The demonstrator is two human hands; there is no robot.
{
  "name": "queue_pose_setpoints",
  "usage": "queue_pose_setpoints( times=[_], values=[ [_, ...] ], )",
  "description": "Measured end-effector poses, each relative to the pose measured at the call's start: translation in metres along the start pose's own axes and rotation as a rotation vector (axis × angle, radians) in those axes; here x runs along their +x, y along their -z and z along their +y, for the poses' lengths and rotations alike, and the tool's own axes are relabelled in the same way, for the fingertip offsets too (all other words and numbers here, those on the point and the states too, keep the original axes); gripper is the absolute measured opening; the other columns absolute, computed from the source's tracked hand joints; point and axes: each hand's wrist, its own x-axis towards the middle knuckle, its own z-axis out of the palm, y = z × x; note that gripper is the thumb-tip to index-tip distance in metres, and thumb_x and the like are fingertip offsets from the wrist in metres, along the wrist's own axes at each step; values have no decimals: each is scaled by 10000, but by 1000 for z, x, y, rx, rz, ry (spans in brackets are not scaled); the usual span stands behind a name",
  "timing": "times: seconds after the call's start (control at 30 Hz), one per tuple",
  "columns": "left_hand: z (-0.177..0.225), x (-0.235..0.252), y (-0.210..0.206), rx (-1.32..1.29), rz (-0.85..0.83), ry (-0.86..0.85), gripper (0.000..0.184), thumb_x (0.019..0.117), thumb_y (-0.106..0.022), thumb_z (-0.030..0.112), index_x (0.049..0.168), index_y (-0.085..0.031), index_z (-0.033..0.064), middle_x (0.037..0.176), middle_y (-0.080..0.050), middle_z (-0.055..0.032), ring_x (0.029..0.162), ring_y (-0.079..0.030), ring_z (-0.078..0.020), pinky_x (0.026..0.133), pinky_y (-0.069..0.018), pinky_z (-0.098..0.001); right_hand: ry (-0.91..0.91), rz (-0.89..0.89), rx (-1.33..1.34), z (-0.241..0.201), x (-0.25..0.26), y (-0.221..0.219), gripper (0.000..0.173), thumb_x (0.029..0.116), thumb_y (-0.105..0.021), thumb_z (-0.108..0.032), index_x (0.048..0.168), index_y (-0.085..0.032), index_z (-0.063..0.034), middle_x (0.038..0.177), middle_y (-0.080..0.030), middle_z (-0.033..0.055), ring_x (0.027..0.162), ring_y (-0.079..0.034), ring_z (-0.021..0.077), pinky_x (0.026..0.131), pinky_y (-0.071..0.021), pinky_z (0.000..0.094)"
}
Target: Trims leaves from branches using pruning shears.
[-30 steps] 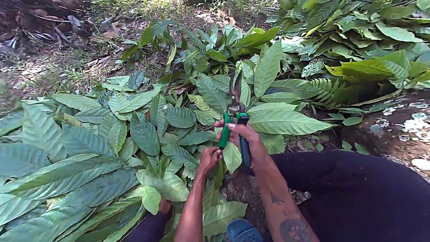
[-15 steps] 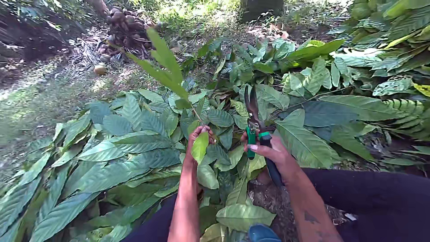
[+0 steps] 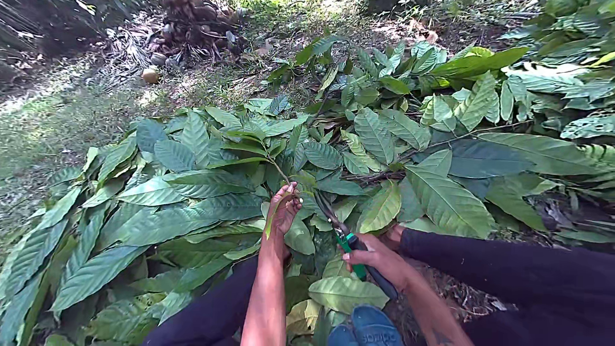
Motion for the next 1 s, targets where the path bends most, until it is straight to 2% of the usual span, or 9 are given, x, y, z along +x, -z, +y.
queue_pose_setpoints(
  times=[0.13, 0.2, 0.27, 0.33, 0.43, 0.57, 0.7, 0.87, 1.0],
  values=[
    [-25, 1, 20, 6, 26, 49, 274, 1110, -332, 125, 1192, -586, 62, 816, -642, -23, 641, -624, -102, 602, -547, -240, -210, -13, 61, 32, 13, -23, 233, 946, -624, -260, 1057, -617, -55, 806, -627, 1, 665, -610, 94, 669, -533, 273],
    [-43, -5, 31, -7, 61, 89, 306, 1117, -295, 139, 1238, -566, 66, 858, -640, -28, 661, -621, -112, 615, -545, -251, -276, 22, 111, 42, 22, -34, 192, 998, -598, -231, 1027, -620, -43, 811, -622, 19, 660, -608, 108, 664, -538, 279],
    [-58, -17, 35, -18, 120, 149, 314, 1116, -290, 143, 1291, -543, 81, 876, -639, -30, 663, -621, -114, 612, -543, -251, -314, 72, 104, 48, 28, -40, 203, 1008, -603, -229, 1046, -611, -30, 825, -607, 33, 661, -599, 120, 663, -537, 288],
    [-67, -28, 37, -49, 157, 204, 323, 1120, -288, 177, 1293, -549, 98, 871, -658, -36, 648, -630, -113, 589, -534, -239, -329, 101, 71, 48, 28, -39, 242, 996, -624, -244, 1089, -617, -21, 840, -612, 48, 666, -597, 127, 665, -526, 297],
    [-78, -37, 49, -110, 103, 199, 329, 1124, -281, 167, 1283, -550, 64, 915, -687, -54, 670, -653, -110, 605, -555, -237, -344, 62, 93, 44, 23, -34, 216, 1003, -598, -229, 1078, -614, -27, 835, -634, 40, 666, -617, 117, 661, -539, 281],
    [-82, -42, 50, -42, 179, 154, 213, 1100, -352, 64, 1187, -542, 24, 869, -693, -35, 638, -622, -55, 604, -530, -187, -376, 12, 19, 48, 28, -31, 239, 998, -614, -256, 1052, -608, -24, 835, -621, 38, 674, -607, 121, 673, -532, 298],
    [-79, -47, 43, 90, 345, 172, 137, 1083, -451, 65, 1184, -498, -14, 861, -721, -92, 612, -641, -70, 568, -516, -184, -469, 3, -84, 59, 41, -32, 315, 995, -637, -332, 1076, -621, -28, 864, -612, 54, 692, -596, 139, 681, -523, 330],
    [-82, -53, 47, 187, 324, 181, 83, 1050, -495, 6, 1116, -537, -22, 820, -634, -56, 613, -599, -77, 589, -529, -200, -541, -47, -2, 56, 50, -36, 283, 1023, -610, -301, 1081, -599, -24, 846, -603, 39, 647, -593, 114, 630, -526, 280],
    [-84, -54, 45, 231, 329, 178, 146, 1021, -529, -37, 1166, -536, -48, 782, -615, -43, 611, -613, -86, 605, -550, -220, -594, -30, 34, 53, 58, -38, 260, 1036, -595, -297, 1055, -587, -38, 811, -594, 33, 625, -600, 117, 611, -538, 278]
  ],
)
